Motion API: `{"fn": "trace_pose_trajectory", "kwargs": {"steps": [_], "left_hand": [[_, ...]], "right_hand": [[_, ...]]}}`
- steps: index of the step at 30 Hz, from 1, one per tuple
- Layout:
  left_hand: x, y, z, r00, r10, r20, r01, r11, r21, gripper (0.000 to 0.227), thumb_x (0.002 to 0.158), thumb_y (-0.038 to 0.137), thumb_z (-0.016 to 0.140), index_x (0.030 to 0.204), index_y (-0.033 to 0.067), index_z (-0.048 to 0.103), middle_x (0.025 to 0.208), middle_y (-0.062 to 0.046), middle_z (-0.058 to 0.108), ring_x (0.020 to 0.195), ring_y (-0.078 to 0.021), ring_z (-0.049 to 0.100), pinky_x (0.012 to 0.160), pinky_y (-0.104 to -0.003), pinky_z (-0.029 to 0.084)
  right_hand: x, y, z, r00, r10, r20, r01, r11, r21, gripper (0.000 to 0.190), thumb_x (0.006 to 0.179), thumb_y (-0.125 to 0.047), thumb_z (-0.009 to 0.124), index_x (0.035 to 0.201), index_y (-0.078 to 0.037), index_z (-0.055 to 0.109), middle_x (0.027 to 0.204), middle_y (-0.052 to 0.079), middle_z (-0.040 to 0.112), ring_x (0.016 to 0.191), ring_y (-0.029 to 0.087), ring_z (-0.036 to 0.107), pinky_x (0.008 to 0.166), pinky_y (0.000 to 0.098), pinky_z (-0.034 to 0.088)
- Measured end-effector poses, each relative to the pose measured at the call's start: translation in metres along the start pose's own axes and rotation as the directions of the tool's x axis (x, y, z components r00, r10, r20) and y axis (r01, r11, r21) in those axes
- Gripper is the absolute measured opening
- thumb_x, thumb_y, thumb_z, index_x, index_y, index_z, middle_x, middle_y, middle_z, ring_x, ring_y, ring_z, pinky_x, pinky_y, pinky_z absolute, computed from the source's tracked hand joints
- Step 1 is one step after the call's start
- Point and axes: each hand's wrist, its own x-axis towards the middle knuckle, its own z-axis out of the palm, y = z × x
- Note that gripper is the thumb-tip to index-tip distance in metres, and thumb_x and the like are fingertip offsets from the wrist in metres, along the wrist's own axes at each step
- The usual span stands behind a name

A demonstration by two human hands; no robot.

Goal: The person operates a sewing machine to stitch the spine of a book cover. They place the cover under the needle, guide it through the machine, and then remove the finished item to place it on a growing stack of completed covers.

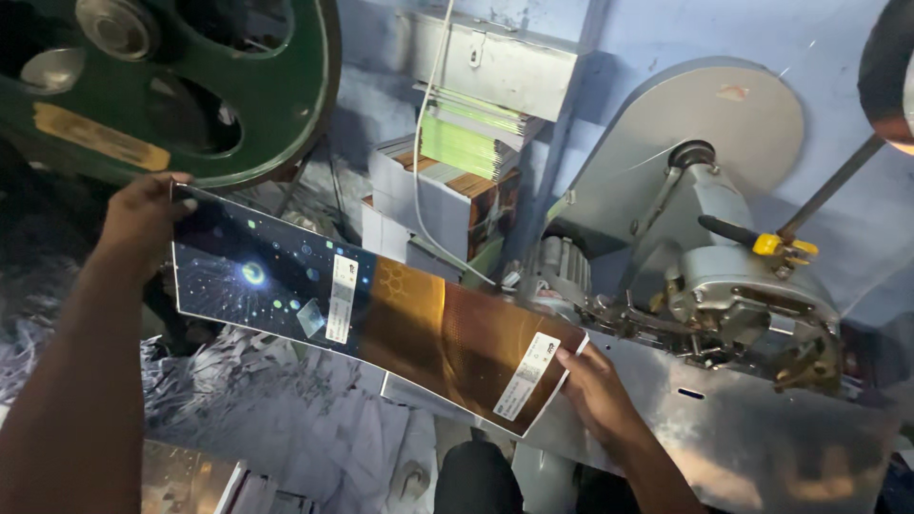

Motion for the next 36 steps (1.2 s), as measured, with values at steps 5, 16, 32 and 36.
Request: {"fn": "trace_pose_trajectory", "kwargs": {"steps": [5, 16, 32, 36], "left_hand": [[0.012, -0.033, 0.016, 0.998, -0.068, 0.019, 0.065, 0.991, 0.117, 0.035, 0.093, -0.001, 0.067, 0.126, 0.0098, 0.069, 0.111, -0.007, 0.071, 0.098, -0.0176, 0.066, 0.084, -0.036, 0.053], [0.044, -0.100, 0.048, 0.987, -0.147, 0.061, 0.135, 0.977, 0.163, 0.045, 0.088, -0.004, 0.070, 0.130, 0.0109, 0.069, 0.113, -0.013, 0.070, 0.098, -0.0253, 0.067, 0.082, -0.038, 0.055], [0.036, -0.182, 0.109, 0.950, 0.218, 0.224, -0.241, 0.967, 0.083, 0.044, 0.079, -0.012, 0.069, 0.119, 0.0042, 0.073, 0.120, -0.008, 0.070, 0.112, -0.0202, 0.064, 0.096, -0.032, 0.048], [0.018, -0.180, 0.117, 0.924, 0.291, 0.249, -0.303, 0.953, 0.010, 0.041, 0.081, -0.014, 0.066, 0.118, 0.0021, 0.072, 0.121, -0.007, 0.069, 0.114, -0.0175, 0.063, 0.097, -0.030, 0.047]], "right_hand": [[0.009, 0.005, -0.006, 0.991, 0.024, -0.134, -0.039, 0.993, -0.111, 0.041, 0.096, -0.024, 0.061, 0.133, -0.004, 0.061, 0.118, 0.011, 0.069, 0.102, 0.021, 0.070, 0.087, 0.0406, 0.057], [-0.002, 0.000, -0.019, 0.942, -0.044, -0.334, -0.170, 0.793, -0.584, 0.052, 0.090, -0.043, 0.071, 0.097, 0.008, 0.075, 0.082, 0.010, 0.072, 0.069, 0.016, 0.072, 0.058, 0.0343, 0.061], [-0.023, -0.013, -0.073, 0.872, -0.195, -0.450, -0.309, 0.493, -0.813, 0.060, 0.084, -0.058, 0.071, 0.082, 0.002, 0.080, 0.062, 0.014, 0.070, 0.057, 0.019, 0.064, 0.060, 0.0362, 0.052], [-0.034, -0.015, -0.077, 0.842, -0.194, -0.503, -0.308, 0.593, -0.744, 0.057, 0.082, -0.056, 0.071, 0.082, 0.000, 0.078, 0.061, 0.011, 0.066, 0.056, 0.020, 0.061, 0.058, 0.0388, 0.051]]}}
